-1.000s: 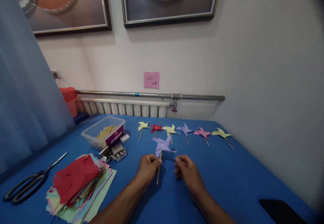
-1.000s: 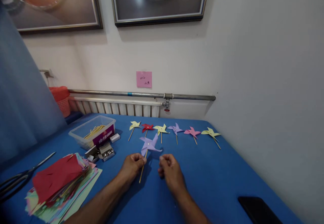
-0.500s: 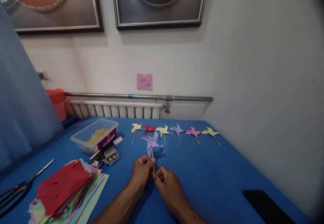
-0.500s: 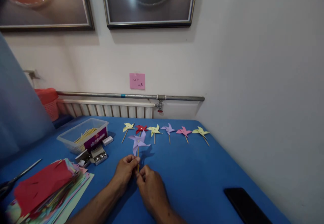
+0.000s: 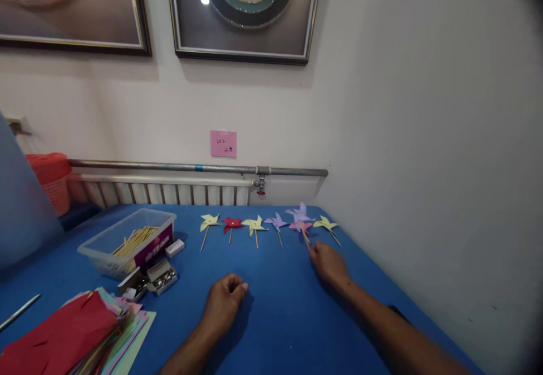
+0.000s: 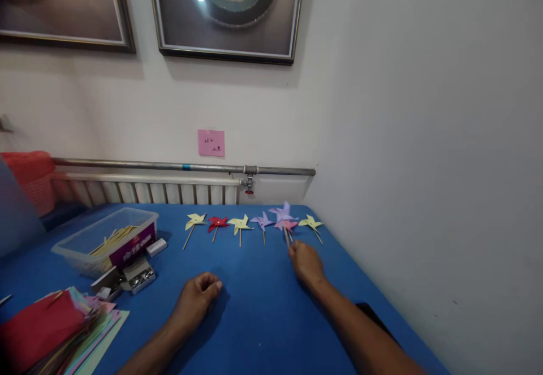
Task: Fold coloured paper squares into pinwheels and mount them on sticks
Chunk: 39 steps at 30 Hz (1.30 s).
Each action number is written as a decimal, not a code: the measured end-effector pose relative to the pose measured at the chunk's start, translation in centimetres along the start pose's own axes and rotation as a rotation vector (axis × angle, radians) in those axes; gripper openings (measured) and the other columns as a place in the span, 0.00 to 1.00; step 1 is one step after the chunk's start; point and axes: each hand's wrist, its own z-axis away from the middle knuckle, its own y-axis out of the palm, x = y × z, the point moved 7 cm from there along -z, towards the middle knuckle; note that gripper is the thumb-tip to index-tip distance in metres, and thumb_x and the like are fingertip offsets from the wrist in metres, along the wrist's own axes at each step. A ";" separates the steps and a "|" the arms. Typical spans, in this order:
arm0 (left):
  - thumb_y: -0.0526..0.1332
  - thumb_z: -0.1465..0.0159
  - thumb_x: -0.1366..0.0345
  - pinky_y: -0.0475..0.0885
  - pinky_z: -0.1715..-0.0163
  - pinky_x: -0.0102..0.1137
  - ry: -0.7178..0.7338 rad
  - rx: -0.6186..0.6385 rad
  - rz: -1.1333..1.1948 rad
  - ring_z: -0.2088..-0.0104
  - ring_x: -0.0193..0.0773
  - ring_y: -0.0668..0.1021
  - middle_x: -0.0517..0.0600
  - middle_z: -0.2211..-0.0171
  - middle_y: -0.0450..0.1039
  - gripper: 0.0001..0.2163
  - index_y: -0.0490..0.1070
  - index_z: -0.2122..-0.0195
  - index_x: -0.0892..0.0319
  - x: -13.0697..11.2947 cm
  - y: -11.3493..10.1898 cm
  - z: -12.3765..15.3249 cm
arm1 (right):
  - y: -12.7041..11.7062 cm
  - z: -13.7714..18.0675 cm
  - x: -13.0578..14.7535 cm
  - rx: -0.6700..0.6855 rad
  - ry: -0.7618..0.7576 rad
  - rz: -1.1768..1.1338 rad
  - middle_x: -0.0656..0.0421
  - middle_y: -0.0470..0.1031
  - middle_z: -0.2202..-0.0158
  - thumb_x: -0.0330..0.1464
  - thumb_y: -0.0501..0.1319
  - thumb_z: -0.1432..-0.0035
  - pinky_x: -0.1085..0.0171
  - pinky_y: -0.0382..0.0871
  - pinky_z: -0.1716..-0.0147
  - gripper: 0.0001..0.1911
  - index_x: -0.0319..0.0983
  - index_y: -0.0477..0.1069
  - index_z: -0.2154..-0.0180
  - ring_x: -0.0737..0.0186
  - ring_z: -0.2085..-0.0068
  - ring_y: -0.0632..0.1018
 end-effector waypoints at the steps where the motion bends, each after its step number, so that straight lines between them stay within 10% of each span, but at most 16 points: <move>1: 0.61 0.45 0.52 0.57 0.78 0.28 0.014 0.005 -0.028 0.81 0.31 0.63 0.41 0.82 0.60 0.13 0.67 0.74 0.58 0.0 0.1 0.0 | -0.9 -0.9 -1.8 -0.011 0.044 0.042 0.45 0.82 0.60 0.32 0.51 0.32 0.63 0.62 0.66 0.15 0.36 0.76 0.60 0.51 0.59 0.81; 7: 0.58 0.42 0.56 0.57 0.74 0.29 0.093 0.012 -0.166 0.76 0.33 0.64 0.43 0.80 0.61 0.11 0.66 0.75 0.58 -0.2 0.2 0.2 | -3.4 -3.1 -7.9 -0.019 0.182 0.201 0.40 0.81 0.53 0.32 0.49 0.32 0.59 0.67 0.61 0.18 0.34 0.76 0.55 0.44 0.52 0.81; 17: 0.60 0.42 0.56 0.57 0.73 0.29 0.104 0.014 -0.168 0.75 0.35 0.66 0.44 0.79 0.64 0.11 0.69 0.76 0.58 -1.2 0.1 0.8 | -2.6 -4.2 -8.9 0.008 0.159 0.238 0.39 0.80 0.53 0.31 0.49 0.32 0.59 0.67 0.60 0.18 0.32 0.76 0.52 0.44 0.51 0.81; 34: 0.58 0.41 0.59 0.57 0.73 0.29 0.120 0.043 -0.239 0.75 0.35 0.67 0.44 0.79 0.64 0.10 0.67 0.76 0.58 -1.6 0.3 1.1 | -2.0 -2.9 -5.4 -0.029 0.144 0.163 0.35 0.80 0.53 0.32 0.53 0.32 0.57 0.68 0.58 0.18 0.28 0.76 0.51 0.43 0.52 0.81; 39: 0.58 0.40 0.61 0.57 0.72 0.29 0.134 0.049 -0.277 0.75 0.35 0.68 0.44 0.79 0.66 0.09 0.69 0.75 0.58 -1.7 0.5 1.1 | -1.0 0.8 -0.1 -0.110 0.031 0.053 0.41 0.80 0.53 0.32 0.51 0.30 0.60 0.66 0.61 0.15 0.32 0.72 0.52 0.48 0.53 0.80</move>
